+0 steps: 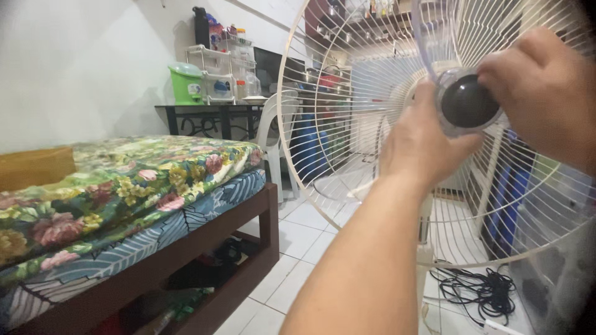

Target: The person disassembles a standing electric fan by removing the front grille, unscrewing the central hub, detaching the fan blades, and then separating the motor housing from the stand. The components are placed on the floor as they are removed.

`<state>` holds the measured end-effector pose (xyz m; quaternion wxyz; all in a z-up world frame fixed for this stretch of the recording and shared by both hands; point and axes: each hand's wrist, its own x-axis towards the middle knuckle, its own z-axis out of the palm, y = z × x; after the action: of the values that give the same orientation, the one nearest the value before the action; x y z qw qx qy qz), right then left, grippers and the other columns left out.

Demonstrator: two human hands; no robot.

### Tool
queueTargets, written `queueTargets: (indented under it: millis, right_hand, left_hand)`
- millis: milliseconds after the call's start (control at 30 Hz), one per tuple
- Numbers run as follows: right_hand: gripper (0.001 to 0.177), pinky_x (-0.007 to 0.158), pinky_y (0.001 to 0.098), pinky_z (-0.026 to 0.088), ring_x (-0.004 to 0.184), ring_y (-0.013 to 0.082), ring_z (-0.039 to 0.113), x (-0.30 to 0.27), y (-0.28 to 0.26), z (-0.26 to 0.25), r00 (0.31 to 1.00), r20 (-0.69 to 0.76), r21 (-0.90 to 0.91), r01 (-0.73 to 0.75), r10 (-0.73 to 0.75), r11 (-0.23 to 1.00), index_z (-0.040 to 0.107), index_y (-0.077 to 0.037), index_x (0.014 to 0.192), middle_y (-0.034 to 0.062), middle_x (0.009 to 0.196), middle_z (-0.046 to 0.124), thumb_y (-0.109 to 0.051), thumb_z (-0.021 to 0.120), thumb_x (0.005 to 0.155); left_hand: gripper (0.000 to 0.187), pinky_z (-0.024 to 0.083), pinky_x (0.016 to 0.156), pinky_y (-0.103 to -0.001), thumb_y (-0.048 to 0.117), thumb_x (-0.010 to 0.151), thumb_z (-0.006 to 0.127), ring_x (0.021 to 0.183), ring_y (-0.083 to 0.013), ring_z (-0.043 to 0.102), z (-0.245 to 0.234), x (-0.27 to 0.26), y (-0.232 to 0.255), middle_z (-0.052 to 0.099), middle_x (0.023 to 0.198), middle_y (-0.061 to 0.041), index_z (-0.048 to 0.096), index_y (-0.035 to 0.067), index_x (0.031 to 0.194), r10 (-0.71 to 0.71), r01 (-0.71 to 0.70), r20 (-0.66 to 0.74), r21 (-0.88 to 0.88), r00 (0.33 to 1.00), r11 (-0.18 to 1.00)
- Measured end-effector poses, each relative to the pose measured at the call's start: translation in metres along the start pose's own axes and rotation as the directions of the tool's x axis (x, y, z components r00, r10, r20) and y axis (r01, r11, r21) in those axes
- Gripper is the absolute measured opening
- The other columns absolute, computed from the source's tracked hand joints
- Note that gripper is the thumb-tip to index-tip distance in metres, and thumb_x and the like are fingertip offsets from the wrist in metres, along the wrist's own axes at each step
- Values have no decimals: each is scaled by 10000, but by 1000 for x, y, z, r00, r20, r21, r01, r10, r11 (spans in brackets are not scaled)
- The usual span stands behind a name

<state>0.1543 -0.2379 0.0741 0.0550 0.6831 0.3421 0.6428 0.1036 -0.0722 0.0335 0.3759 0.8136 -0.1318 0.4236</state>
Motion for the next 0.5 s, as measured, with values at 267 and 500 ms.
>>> queueTargets:
  millis: [267,500]
  right_hand:
    - [243,722,362,576,876,284,695,1,-31,-23,994,49,-3,100,-100,995,750,-55,1024,121,966,695,-119,732,791]
    - [342,674,356,567,748,256,678,3,-24,-25,1000,18,-69,14,-13,998,745,-63,1035,123,905,682,-350,763,851]
  left_hand:
    - [925,534,966,-462,397,690,843,1200,-353,668,4,7,-6,661,1338,-146,411,153,1471,43,-43,-45,-11,998,999]
    - [883,537,950,-452,420,668,850,1159,-350,679,-3,4,-3,691,1242,-154,459,141,1409,29,-29,-22,1,999,1000]
